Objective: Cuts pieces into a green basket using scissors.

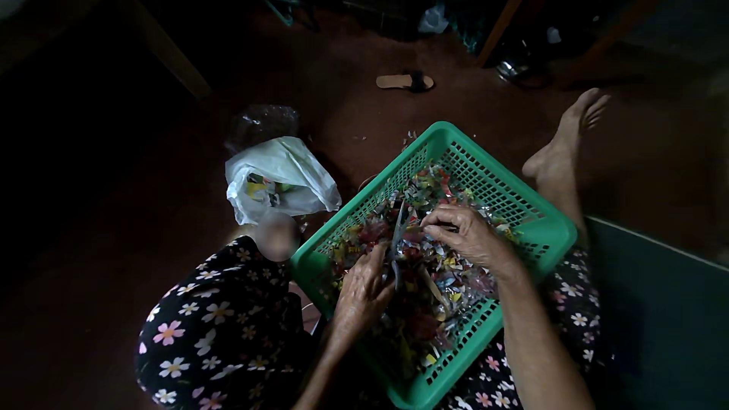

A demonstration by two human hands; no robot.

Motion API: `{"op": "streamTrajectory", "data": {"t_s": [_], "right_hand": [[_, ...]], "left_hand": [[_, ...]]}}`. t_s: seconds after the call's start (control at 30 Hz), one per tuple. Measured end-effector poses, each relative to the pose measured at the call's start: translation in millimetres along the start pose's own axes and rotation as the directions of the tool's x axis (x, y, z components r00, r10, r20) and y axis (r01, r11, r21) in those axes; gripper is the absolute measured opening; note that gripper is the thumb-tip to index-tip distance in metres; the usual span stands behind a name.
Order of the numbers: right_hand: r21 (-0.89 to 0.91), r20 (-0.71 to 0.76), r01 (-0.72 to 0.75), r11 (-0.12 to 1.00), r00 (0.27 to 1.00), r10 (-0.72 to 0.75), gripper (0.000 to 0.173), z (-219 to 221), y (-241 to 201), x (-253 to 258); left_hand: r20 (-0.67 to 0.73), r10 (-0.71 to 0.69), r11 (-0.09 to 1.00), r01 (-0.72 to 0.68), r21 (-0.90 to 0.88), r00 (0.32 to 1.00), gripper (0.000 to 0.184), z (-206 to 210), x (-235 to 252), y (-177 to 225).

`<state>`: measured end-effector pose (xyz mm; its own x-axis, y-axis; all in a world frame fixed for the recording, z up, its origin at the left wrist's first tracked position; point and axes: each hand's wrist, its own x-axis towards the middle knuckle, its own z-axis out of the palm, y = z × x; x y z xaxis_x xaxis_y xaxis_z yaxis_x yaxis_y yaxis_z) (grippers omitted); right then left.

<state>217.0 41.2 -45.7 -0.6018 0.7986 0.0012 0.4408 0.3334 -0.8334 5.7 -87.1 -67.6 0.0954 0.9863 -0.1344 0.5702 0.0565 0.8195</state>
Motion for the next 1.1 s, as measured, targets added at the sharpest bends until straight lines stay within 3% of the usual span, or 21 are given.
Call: {"op": "streamTrajectory", "data": {"t_s": [0.23,0.33,0.43,0.53,0.6,0.77,0.97,1.1], "right_hand": [[-0.016,0.0,0.001,1.0,1.0,-0.001,0.009,1.5,-2.3,1.2],[0.285,-0.064,-0.099,0.953,0.99,0.122,0.007,5.6,-3.6,1.6],[0.67,-0.089,-0.15,0.727,0.956,0.279,0.022,15.0,-9.8,4.5],[0.791,-0.017,-0.19,0.582,0.943,0.331,0.02,25.6,-15.8,7.0],[0.778,-0.008,-0.211,0.592,0.939,0.344,0.016,30.6,-20.8,7.4],[0.732,-0.149,-0.111,0.672,0.937,0.317,0.021,35.0,-19.1,7.6],[0.406,-0.111,-0.137,0.904,0.974,0.197,0.026,13.1,-14.0,2.0],[0.236,0.003,-0.26,0.936,0.964,0.266,0.018,15.9,-21.0,-0.5]], "left_hand": [[-0.002,-0.027,0.996,0.027,0.086,1.0,0.043,-2.0,2.9,2.7],[-0.061,-0.002,1.0,0.003,0.011,0.998,0.041,2.5,3.6,-2.2],[-0.068,0.0,0.969,-0.017,-0.247,0.998,0.042,11.9,5.0,-5.8],[-0.076,0.032,0.912,-0.06,-0.407,0.997,0.039,19.8,3.8,0.5],[-0.071,0.038,0.885,-0.066,-0.461,0.997,0.038,22.6,2.9,4.7],[0.022,0.051,0.866,-0.033,-0.499,0.998,0.039,17.8,1.3,4.7],[0.029,-0.035,0.992,0.038,-0.119,0.999,0.05,2.6,-0.9,-1.5],[0.056,-0.066,0.997,0.067,-0.024,0.996,0.053,-0.6,-1.2,5.7]]}}
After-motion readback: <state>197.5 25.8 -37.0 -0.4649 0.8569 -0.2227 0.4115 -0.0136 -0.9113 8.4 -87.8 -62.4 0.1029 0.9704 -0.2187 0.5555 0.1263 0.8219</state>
